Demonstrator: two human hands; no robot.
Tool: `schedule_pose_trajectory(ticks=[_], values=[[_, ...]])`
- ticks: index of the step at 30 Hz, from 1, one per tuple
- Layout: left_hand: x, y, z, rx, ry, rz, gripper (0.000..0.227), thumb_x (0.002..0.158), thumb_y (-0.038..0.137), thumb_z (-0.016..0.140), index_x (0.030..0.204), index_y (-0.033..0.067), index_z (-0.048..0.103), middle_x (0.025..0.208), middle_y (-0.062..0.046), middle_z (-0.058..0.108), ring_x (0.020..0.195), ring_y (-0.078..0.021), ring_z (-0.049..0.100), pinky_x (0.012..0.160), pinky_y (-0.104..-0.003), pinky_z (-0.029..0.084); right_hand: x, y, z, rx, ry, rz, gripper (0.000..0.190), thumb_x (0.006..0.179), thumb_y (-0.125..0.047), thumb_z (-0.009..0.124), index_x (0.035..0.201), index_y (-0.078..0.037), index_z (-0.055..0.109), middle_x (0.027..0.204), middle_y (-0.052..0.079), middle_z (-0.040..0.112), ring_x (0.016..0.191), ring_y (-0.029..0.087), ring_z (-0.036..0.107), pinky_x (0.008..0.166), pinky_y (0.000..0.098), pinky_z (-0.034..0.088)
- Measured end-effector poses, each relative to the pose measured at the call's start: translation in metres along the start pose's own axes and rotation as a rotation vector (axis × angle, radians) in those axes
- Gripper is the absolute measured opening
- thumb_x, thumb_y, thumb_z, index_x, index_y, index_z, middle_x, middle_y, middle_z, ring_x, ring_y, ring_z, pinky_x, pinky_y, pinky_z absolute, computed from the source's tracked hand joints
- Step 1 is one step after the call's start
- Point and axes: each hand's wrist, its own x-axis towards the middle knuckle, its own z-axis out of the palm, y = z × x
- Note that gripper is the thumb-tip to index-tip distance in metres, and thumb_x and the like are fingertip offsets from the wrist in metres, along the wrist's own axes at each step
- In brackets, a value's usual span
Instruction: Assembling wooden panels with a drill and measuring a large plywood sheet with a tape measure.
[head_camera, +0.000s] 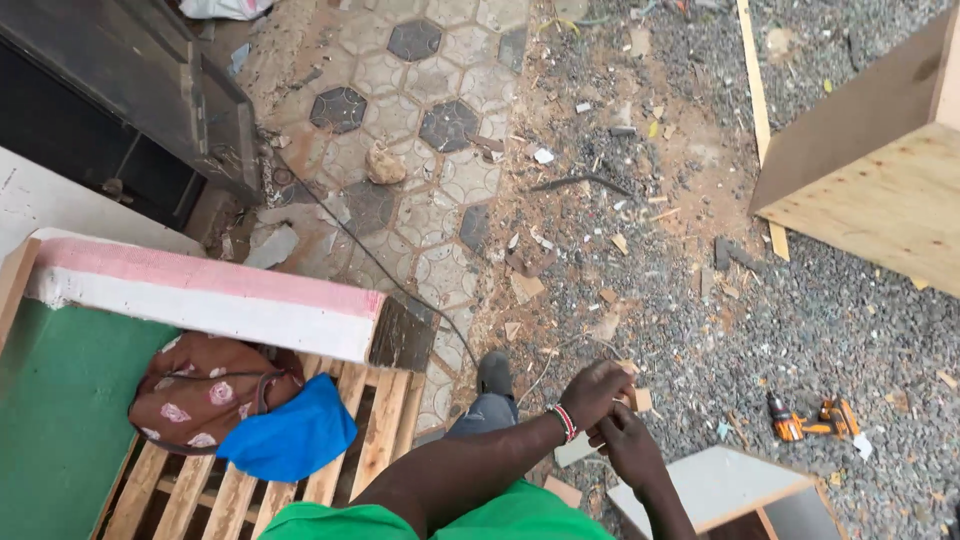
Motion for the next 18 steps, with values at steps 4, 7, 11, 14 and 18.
schedule_pose_trajectory(ticks=[4,7,11,14,18], values=[[0.066,0.125,-0.049,0.365,-0.147,0.078,0.044,0.117,0.061,0.06,0.105,0.0208,0.076,0.103,-0.001,0.081,0.085,-0.0171,0.072,0.072,-0.039,0.054,0.082,-0.126,0.011,-0.393,0.05,-0.182,0.027,0.088,-0.029,0.062,0.078,-0.007,0.073,0.078,0.014,0.081,0.075,0.029,0.064,0.07,0.0498,0.04],[0.111,0.212,-0.089,0.386,-0.131,0.174,0.043,0.119,0.058,0.059,0.109,0.0191,0.074,0.111,-0.002,0.085,0.09,-0.019,0.078,0.077,-0.039,0.058,0.101,-0.239,0.027,-0.267,0.051,-0.222,0.022,0.091,-0.023,0.062,0.087,-0.004,0.073,0.084,0.015,0.082,0.078,0.029,0.067,0.073,0.0498,0.045],[0.183,0.286,-0.138,0.286,-0.06,0.314,0.054,0.116,0.066,0.057,0.118,0.0146,0.073,0.117,-0.007,0.087,0.108,-0.0227,0.083,0.091,-0.041,0.063,0.154,-0.343,0.052,0.239,-0.082,-0.175,0.023,0.104,-0.002,0.066,0.123,0.007,0.075,0.105,0.026,0.08,0.091,0.038,0.079,0.083,0.0513,0.069],[0.243,0.321,-0.175,0.199,0.033,0.362,0.051,0.119,0.063,0.057,0.119,0.0149,0.076,0.118,-0.008,0.087,0.118,-0.0252,0.086,0.088,-0.04,0.063,0.218,-0.398,0.063,0.318,-0.157,-0.198,0.032,0.102,-0.01,0.068,0.129,0.004,0.079,0.107,0.024,0.085,0.092,0.033,0.078,0.081,0.0509,0.069],[0.338,0.374,-0.227,0.213,0.179,0.473,0.049,0.119,0.059,0.058,0.112,0.0141,0.076,0.106,-0.005,0.085,0.105,-0.0214,0.085,0.092,-0.04,0.066,0.327,-0.478,0.071,0.314,-0.241,-0.182,0.038,0.095,-0.005,0.066,0.127,0.009,0.081,0.101,0.027,0.086,0.087,0.034,0.076,0.075,0.0483,0.062]])
